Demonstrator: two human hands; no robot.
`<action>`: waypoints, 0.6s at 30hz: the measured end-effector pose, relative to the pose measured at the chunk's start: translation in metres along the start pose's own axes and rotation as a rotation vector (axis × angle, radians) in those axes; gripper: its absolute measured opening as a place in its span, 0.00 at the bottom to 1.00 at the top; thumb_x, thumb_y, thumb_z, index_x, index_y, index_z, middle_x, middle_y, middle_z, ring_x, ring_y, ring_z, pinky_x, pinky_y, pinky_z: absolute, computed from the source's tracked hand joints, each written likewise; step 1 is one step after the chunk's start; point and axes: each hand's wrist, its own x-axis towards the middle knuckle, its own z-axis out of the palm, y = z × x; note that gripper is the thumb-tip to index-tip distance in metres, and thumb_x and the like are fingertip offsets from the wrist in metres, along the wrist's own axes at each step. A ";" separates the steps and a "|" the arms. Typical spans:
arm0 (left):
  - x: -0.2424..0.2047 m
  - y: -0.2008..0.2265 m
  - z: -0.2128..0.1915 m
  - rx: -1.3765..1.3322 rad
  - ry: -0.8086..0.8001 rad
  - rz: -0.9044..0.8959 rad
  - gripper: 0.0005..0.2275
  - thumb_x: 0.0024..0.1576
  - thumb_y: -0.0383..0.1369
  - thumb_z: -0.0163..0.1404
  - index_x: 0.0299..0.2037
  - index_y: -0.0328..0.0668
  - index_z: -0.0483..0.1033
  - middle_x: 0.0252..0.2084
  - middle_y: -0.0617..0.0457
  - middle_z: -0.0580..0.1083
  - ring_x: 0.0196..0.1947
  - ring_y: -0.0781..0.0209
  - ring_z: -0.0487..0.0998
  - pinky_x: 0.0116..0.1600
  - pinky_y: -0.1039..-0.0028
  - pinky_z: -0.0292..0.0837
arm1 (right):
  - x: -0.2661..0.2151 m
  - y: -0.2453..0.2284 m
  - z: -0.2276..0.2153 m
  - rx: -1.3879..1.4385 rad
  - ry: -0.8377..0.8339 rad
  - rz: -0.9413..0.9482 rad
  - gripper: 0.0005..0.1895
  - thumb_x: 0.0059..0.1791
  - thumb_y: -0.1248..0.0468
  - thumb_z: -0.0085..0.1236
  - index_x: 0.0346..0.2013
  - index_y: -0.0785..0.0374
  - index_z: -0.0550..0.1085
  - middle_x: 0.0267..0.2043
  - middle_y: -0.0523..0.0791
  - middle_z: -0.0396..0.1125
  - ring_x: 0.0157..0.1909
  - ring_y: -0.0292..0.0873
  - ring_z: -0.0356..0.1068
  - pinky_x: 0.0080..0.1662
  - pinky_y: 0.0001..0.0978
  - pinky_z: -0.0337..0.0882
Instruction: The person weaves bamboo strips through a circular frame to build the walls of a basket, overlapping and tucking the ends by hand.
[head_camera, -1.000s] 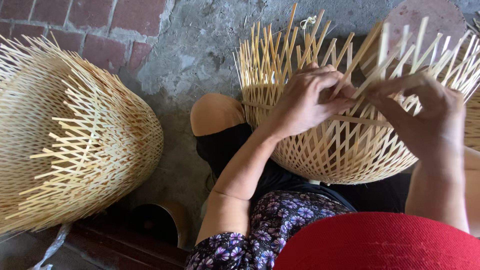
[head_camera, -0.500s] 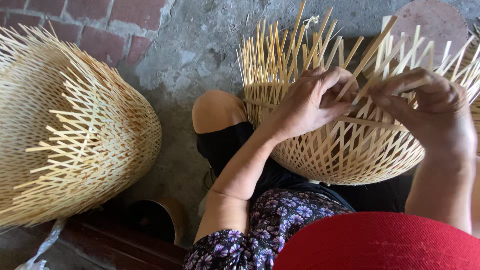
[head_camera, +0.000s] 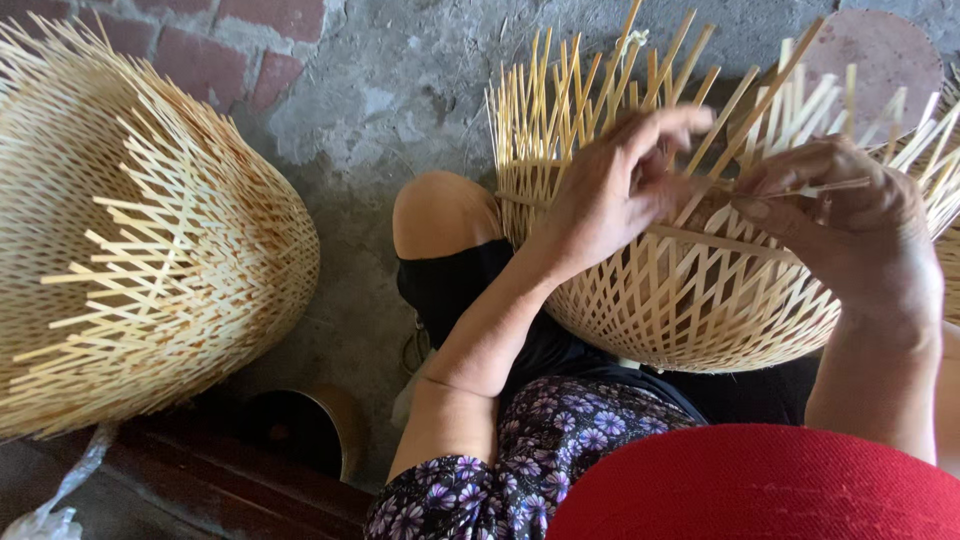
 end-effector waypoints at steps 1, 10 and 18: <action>-0.001 -0.002 0.000 0.013 0.044 -0.012 0.26 0.58 0.27 0.59 0.65 0.47 0.61 0.50 0.51 0.73 0.29 0.72 0.75 0.35 0.78 0.76 | -0.003 0.000 0.002 0.052 0.025 -0.023 0.06 0.50 0.69 0.60 0.36 0.53 0.74 0.40 0.37 0.74 0.38 0.26 0.73 0.31 0.15 0.71; -0.001 -0.019 0.002 0.147 0.093 0.186 0.19 0.57 0.29 0.61 0.57 0.41 0.69 0.47 0.53 0.73 0.40 0.67 0.75 0.42 0.79 0.77 | -0.007 0.010 0.011 -0.526 0.067 -0.227 0.05 0.56 0.70 0.66 0.42 0.62 0.75 0.39 0.43 0.73 0.38 0.32 0.72 0.39 0.26 0.73; -0.001 -0.003 -0.028 -0.202 -0.084 0.066 0.08 0.56 0.28 0.63 0.42 0.44 0.77 0.39 0.60 0.78 0.36 0.72 0.79 0.45 0.79 0.80 | 0.016 -0.023 0.036 -1.006 0.131 -0.401 0.14 0.43 0.66 0.73 0.36 0.66 0.75 0.37 0.47 0.70 0.37 0.40 0.68 0.40 0.35 0.71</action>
